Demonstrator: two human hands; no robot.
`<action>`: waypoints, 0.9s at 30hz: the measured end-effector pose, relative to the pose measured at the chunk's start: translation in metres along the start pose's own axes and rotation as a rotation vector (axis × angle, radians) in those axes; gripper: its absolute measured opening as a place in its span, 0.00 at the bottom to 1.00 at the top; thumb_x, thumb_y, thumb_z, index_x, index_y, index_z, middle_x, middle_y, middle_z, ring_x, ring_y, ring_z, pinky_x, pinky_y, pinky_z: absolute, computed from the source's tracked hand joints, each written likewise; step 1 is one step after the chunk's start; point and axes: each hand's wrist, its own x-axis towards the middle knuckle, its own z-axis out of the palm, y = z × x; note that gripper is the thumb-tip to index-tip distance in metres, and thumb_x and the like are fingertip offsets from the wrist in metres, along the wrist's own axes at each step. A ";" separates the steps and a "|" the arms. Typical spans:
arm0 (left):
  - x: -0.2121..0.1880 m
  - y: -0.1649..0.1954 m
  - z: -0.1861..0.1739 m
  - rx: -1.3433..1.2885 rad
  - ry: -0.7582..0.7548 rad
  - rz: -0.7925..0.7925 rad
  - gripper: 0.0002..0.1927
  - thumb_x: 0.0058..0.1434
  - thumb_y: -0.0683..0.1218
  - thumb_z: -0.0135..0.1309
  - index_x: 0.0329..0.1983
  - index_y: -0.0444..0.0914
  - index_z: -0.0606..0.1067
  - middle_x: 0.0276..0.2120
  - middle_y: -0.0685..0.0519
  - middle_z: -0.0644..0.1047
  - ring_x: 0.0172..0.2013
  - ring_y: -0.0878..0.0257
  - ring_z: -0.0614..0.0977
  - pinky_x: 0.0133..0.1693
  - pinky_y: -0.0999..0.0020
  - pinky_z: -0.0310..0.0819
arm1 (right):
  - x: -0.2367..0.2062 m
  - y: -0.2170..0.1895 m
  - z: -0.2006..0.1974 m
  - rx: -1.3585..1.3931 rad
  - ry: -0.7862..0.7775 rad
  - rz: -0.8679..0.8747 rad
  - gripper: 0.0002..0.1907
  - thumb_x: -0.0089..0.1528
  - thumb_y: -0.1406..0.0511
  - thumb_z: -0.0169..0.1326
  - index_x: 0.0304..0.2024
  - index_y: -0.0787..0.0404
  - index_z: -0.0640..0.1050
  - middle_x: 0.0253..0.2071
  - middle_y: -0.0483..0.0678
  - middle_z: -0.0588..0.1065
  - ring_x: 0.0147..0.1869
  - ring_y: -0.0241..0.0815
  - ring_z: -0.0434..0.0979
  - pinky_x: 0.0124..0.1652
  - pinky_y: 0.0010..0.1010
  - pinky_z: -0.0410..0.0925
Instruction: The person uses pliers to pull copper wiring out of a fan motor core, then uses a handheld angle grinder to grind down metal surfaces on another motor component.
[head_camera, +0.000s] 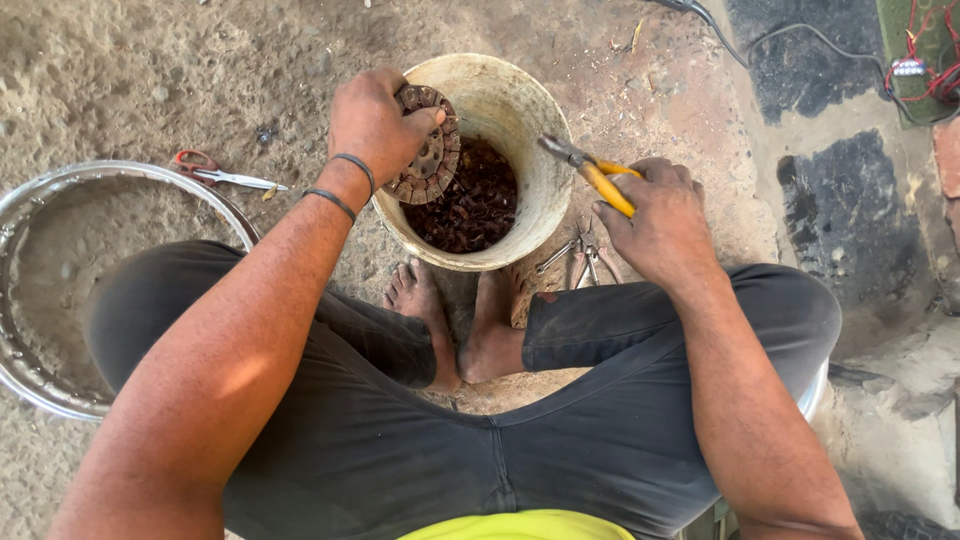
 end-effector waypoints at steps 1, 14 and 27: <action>0.000 0.001 0.000 0.006 -0.033 -0.025 0.19 0.55 0.54 0.71 0.38 0.36 0.82 0.29 0.46 0.83 0.32 0.54 0.86 0.39 0.58 0.80 | 0.000 -0.001 0.001 0.003 0.002 0.008 0.20 0.62 0.54 0.62 0.53 0.56 0.83 0.57 0.56 0.74 0.60 0.56 0.69 0.60 0.53 0.62; -0.006 0.015 0.000 0.018 -0.172 0.004 0.21 0.53 0.56 0.72 0.36 0.34 0.81 0.31 0.43 0.82 0.33 0.52 0.85 0.38 0.55 0.81 | 0.003 -0.029 0.021 0.013 0.123 -0.185 0.20 0.59 0.59 0.65 0.51 0.60 0.83 0.56 0.61 0.71 0.62 0.60 0.68 0.63 0.55 0.58; -0.006 0.009 0.006 -0.055 -0.157 0.173 0.21 0.50 0.54 0.73 0.39 0.35 0.83 0.31 0.43 0.83 0.32 0.51 0.86 0.37 0.55 0.80 | 0.009 -0.033 0.022 0.050 -0.188 0.063 0.18 0.63 0.55 0.61 0.46 0.61 0.81 0.42 0.55 0.72 0.37 0.53 0.78 0.37 0.45 0.73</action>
